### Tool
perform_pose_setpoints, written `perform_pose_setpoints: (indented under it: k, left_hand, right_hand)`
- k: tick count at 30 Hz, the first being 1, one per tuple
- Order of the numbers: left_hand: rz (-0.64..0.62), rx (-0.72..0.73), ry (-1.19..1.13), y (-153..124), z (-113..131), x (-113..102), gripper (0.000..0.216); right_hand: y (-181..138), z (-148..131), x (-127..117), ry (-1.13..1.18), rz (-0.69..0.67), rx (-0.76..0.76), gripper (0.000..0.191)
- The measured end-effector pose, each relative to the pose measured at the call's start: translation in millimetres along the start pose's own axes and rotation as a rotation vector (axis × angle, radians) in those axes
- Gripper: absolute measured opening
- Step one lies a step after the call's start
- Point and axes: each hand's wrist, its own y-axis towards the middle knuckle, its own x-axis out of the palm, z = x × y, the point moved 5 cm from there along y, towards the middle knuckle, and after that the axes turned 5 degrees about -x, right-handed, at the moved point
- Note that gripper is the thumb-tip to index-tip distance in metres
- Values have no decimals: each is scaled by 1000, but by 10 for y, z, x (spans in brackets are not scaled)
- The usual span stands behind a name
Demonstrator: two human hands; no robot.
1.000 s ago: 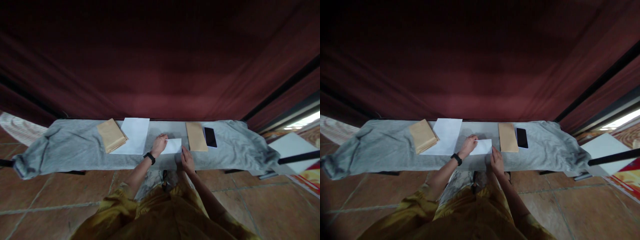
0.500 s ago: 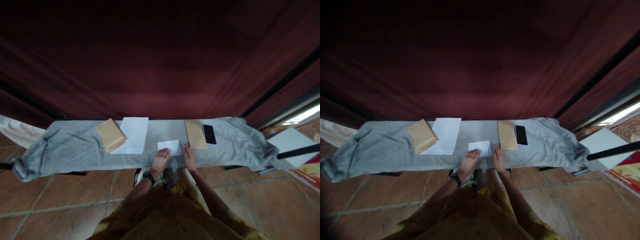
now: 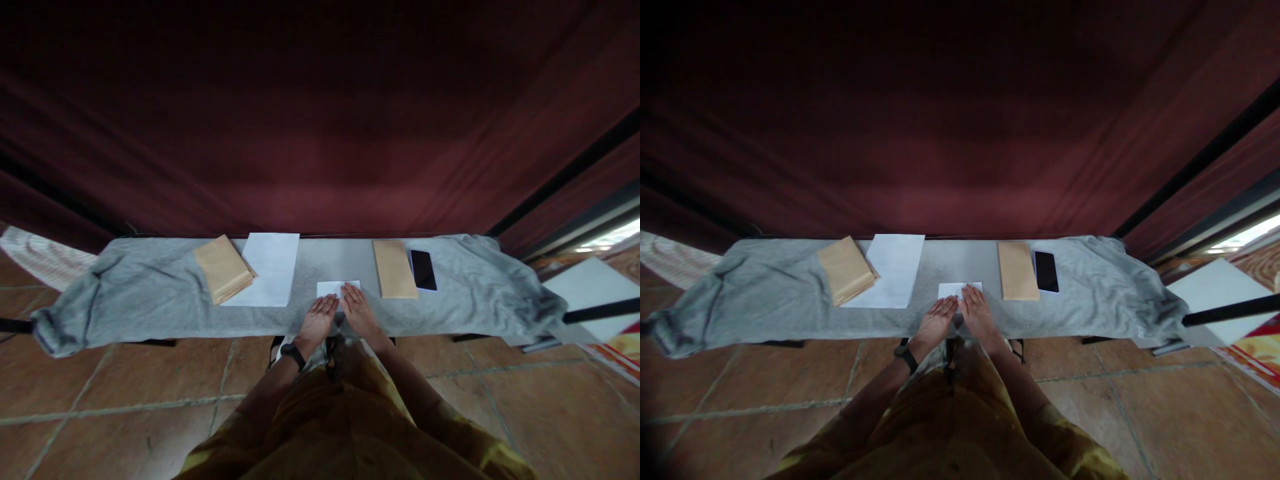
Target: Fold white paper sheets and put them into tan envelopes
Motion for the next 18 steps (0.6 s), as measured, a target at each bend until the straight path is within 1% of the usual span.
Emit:
perform_pose_setpoints:
  k: [4, 6, 9, 10, 14, 18]
  left_hand:
    - [-6, -41, -40, -30, 12, -30, 52]
    - [22, -94, -89, -3, 30, -56, 50]
    - [85, -190, -155, 123, 78, -74, 50]
    - [90, -212, -165, 181, 97, -62, 51]
    - [37, -265, -145, 375, 120, 66, 58]
    - [59, -303, -103, 390, 28, 148, 63]
  right_hand:
    - [-5, 0, 16, -52, -10, 16, 49]
    - [-29, -12, 23, -77, -9, 36, 49]
    - [-54, -36, 32, -122, -39, 52, 52]
    - [-57, -41, 34, -137, -56, 54, 54]
    - [-42, -47, 40, -176, -109, 58, 61]
    - [-20, 6, 48, -194, -89, 170, 57]
